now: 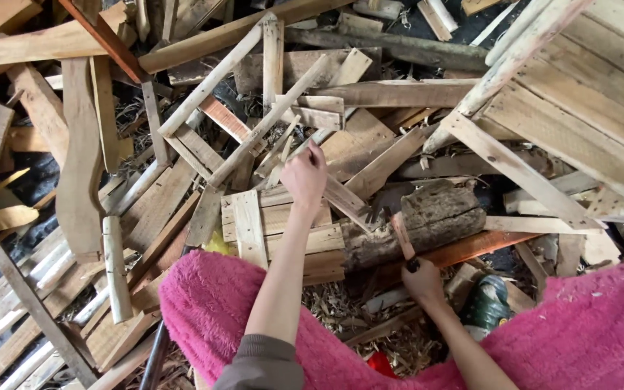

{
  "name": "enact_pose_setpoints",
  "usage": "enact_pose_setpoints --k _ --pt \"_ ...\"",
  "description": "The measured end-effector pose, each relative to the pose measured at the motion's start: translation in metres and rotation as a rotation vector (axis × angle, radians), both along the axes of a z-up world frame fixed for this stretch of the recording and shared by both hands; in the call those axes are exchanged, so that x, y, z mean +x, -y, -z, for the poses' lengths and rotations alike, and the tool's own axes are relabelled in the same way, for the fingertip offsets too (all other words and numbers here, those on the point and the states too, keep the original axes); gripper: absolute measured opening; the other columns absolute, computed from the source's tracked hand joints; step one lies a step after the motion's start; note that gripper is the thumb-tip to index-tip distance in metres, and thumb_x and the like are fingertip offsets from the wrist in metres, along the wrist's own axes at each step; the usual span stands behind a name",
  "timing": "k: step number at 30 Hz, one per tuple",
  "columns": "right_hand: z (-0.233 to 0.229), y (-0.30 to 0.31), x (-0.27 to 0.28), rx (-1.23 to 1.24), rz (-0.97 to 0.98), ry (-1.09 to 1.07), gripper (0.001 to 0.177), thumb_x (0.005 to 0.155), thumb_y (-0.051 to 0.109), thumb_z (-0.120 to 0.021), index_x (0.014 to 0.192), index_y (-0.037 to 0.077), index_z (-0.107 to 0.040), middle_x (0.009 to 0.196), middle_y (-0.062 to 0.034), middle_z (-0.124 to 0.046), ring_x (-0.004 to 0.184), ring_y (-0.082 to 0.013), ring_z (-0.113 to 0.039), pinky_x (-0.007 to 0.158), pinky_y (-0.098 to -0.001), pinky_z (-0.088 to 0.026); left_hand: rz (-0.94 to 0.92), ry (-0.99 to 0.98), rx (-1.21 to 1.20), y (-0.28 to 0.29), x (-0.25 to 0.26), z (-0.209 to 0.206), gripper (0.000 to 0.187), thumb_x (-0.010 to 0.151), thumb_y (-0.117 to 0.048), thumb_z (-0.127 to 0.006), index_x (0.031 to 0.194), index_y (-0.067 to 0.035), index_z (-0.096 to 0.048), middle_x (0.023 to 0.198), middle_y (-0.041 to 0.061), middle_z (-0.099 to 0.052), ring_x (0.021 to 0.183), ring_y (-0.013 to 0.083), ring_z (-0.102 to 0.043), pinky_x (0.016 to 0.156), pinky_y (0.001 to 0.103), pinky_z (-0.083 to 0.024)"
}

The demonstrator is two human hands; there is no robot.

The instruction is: Assembling a wooden structure by hammering nails into wooden slats

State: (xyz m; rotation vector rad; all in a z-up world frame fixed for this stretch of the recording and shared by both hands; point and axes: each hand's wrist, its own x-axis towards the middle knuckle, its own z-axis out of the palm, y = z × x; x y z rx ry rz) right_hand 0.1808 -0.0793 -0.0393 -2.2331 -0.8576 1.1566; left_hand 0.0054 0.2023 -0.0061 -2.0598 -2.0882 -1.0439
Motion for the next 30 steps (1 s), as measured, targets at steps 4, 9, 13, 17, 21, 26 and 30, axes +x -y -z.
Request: enact_pose_setpoints --k 4,9,13,17,21,26,30 --pt "-0.012 0.002 -0.006 0.027 0.028 -0.165 0.030 0.087 0.011 -0.054 0.057 0.007 -0.056 0.041 -0.0027 -0.043 0.041 -0.0097 -0.036 0.047 -0.0241 -0.037 0.035 -0.009 -0.033 0.008 0.006 -0.021 0.044 0.094 -0.032 -0.057 0.053 -0.017 -0.062 0.045 0.013 -0.058 0.053 0.0388 -0.068 0.051 0.046 -0.055" --pt "-0.048 0.003 -0.002 -0.010 0.024 -0.266 0.020 0.088 0.014 -0.062 0.085 -0.002 -0.074 0.053 -0.0114 -0.060 0.047 -0.0180 -0.049 0.052 -0.0347 -0.046 0.051 0.144 -0.198 0.017 -0.005 -0.039 0.040 0.095 -0.035 -0.057 0.059 -0.018 -0.066 0.049 0.013 -0.060 0.062 0.0420 -0.069 0.059 0.051 -0.056" --pt "-0.086 0.015 -0.005 0.118 0.096 -0.536 0.016 0.090 0.008 -0.065 0.086 -0.007 -0.066 0.042 -0.0038 -0.043 0.027 -0.0177 -0.036 0.025 -0.0318 -0.033 0.243 0.186 -0.285 0.016 -0.022 -0.052 0.031 0.101 -0.030 -0.065 0.076 -0.016 -0.076 0.044 -0.008 -0.048 0.032 0.0035 -0.027 0.030 0.022 -0.017" --pt "-0.104 0.030 0.016 0.242 0.041 -0.649 0.018 0.092 0.008 -0.068 0.085 -0.009 -0.067 0.044 -0.0058 -0.047 0.027 -0.0147 -0.037 0.020 -0.0259 -0.031 0.517 0.417 -0.414 0.048 -0.021 -0.151 0.022 0.096 -0.028 -0.072 0.110 -0.013 -0.081 0.058 0.001 -0.068 0.036 0.0045 -0.043 0.032 0.017 -0.028" --pt "-0.151 0.050 0.019 0.188 0.053 -0.634 0.020 0.091 0.008 -0.070 0.083 -0.009 -0.065 0.040 -0.0058 -0.045 0.024 -0.0162 -0.036 0.020 -0.0298 -0.031 0.861 0.622 -0.629 0.088 -0.011 -0.213 0.038 0.082 -0.040 -0.075 0.116 -0.023 -0.076 0.104 0.006 -0.070 0.049 0.0054 -0.043 0.045 0.018 -0.042" --pt "-0.125 0.092 0.024 0.129 0.093 -0.698 0.025 0.092 0.009 -0.073 0.085 -0.005 -0.053 0.041 -0.0061 -0.046 0.023 -0.0183 -0.040 0.018 -0.0315 -0.036 1.055 0.696 -0.727 0.123 -0.020 -0.218 0.042 0.080 -0.036 -0.080 0.119 -0.023 -0.075 0.093 0.003 -0.072 0.053 0.0054 -0.051 0.049 0.016 -0.049" --pt "-0.160 0.096 0.012 0.165 0.099 -0.715 0.019 0.086 0.001 -0.069 0.095 -0.015 -0.062 0.038 -0.0096 -0.046 0.022 -0.0184 -0.033 0.022 -0.0319 -0.025 0.915 0.715 -0.899 0.145 -0.023 -0.234 0.040 0.081 -0.028 -0.082 0.119 -0.018 -0.077 0.055 -0.004 -0.043 0.044 0.0064 -0.052 0.047 0.021 -0.050"
